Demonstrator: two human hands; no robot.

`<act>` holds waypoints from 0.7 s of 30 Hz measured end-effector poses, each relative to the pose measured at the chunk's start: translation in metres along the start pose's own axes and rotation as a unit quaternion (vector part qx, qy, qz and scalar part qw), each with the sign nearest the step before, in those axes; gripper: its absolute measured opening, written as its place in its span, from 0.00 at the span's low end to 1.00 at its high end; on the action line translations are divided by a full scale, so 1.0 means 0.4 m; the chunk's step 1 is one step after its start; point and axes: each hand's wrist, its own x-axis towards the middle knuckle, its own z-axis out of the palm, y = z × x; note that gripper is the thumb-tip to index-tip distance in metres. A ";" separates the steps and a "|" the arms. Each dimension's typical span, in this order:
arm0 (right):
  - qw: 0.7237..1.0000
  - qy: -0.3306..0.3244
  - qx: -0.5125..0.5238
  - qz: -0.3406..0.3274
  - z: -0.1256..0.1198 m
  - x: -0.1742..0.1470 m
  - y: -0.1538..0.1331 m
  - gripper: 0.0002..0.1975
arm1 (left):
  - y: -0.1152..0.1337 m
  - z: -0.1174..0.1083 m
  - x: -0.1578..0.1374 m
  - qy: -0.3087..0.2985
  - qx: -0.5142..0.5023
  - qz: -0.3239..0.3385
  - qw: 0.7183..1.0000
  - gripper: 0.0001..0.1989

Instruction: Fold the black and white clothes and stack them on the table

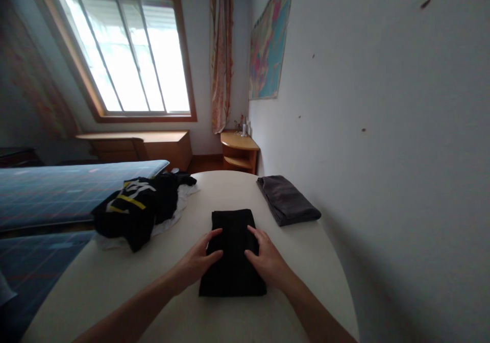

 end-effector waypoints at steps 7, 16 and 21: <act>0.998 0.059 0.016 0.003 -0.030 0.052 0.012 0.38 | 0.014 0.041 0.084 0.020 0.091 0.101 0.991 0.33; 0.994 0.091 -0.056 -0.034 -0.205 0.206 -0.012 0.37 | 0.092 0.130 0.267 0.003 0.087 0.179 0.980 0.36; 0.978 0.127 -0.150 -0.065 -0.338 0.316 -0.028 0.35 | 0.139 0.216 0.407 -0.013 0.017 0.215 0.976 0.42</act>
